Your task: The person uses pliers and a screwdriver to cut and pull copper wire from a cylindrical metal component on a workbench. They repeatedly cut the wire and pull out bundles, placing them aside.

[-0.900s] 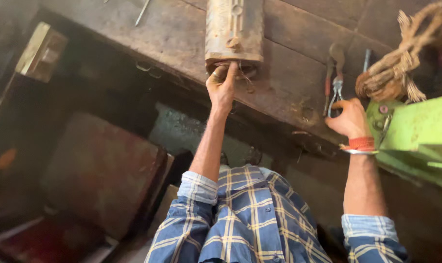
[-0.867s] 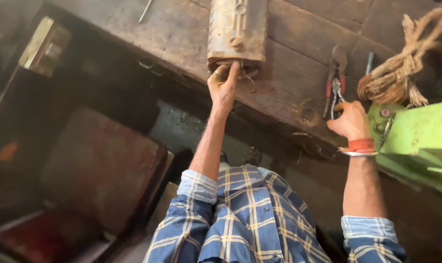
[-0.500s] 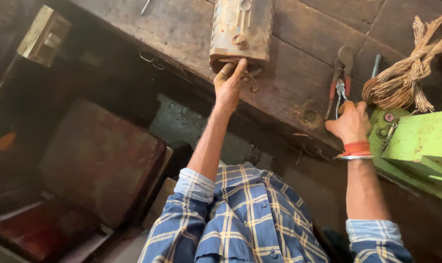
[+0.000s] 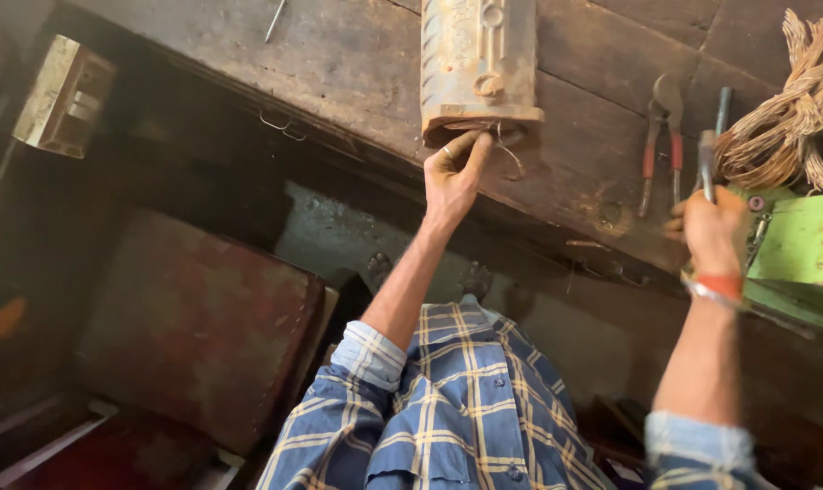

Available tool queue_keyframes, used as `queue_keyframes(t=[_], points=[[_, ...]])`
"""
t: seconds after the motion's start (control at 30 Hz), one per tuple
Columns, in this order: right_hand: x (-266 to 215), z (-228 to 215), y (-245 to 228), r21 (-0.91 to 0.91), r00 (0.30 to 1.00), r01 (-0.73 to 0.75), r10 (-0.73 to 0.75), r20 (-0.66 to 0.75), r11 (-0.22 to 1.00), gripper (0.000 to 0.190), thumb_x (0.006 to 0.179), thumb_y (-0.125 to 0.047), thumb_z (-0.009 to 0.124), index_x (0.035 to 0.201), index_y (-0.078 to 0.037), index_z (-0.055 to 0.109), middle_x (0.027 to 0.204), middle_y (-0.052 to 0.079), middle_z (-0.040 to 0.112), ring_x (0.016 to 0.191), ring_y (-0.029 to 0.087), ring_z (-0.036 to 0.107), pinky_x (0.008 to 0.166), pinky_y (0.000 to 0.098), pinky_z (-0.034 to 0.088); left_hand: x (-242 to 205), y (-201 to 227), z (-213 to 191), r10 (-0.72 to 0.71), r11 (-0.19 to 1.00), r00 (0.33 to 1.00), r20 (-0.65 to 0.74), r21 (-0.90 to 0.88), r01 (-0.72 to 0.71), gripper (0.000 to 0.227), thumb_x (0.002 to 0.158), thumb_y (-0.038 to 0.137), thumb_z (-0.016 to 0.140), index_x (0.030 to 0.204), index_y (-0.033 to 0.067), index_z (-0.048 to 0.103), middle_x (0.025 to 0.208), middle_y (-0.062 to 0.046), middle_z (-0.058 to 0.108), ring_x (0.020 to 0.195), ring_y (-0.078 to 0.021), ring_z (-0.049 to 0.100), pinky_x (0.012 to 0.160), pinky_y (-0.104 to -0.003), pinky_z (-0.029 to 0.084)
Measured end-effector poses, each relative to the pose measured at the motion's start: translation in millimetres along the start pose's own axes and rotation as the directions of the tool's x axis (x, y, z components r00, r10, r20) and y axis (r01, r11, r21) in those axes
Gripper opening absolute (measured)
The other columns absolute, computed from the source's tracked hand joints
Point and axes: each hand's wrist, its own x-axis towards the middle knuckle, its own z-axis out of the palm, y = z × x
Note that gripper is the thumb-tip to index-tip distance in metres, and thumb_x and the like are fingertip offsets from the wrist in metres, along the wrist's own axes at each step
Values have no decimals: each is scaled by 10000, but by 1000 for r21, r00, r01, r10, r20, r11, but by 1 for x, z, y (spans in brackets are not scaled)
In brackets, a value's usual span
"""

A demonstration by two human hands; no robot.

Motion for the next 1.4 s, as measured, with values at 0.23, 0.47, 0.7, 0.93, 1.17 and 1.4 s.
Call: queue_keyframes(t=[0.23,0.47,0.7,0.93,1.17,1.4], points=[[-132,100,-34,753,639,-470,-411,650,460,623,650,-5,495,1259,95,582,1386,358,574,1201,494,619,987,627,531,7,-13,-7,-188,978,982,10,-89,188,227,954,207,789,1044,-1,776,836,3,695,728,-67,591,660,-232,484],[-129,150,-86,615,380,-733,-575,725,290,710,756,-62,506,1442,123,519,1450,376,514,1386,524,539,1086,662,489,2,-7,-4,-157,964,987,33,-211,160,151,983,158,750,1020,17,712,883,-2,697,768,-68,591,690,-234,500],[-121,166,-88,560,363,-803,-575,733,207,729,760,-82,466,1452,144,494,1476,360,514,1363,530,530,1119,650,452,-8,-6,11,-55,977,998,11,-208,56,91,1060,129,657,1120,65,632,912,26,638,792,-50,563,693,-224,477],[-116,160,-85,465,332,-876,-543,772,126,678,798,-71,430,1443,114,526,1438,357,556,1291,494,587,1095,642,475,-10,-10,11,-101,966,993,58,-233,112,65,1060,118,638,1110,80,622,877,33,613,747,-51,545,642,-225,457],[-114,160,-87,447,354,-888,-456,816,110,539,809,-61,449,1294,87,634,1249,292,640,1081,415,644,993,558,547,-11,-2,17,-49,955,998,39,-291,59,50,1047,83,613,1088,57,600,884,-6,653,745,-89,610,651,-258,518],[-111,158,-97,482,444,-856,-213,870,186,339,719,-31,460,1001,14,642,997,189,625,787,261,554,637,342,464,-11,-12,11,27,979,998,53,-202,-16,85,1099,85,602,1152,21,622,947,-4,645,823,-60,573,724,-233,497]])
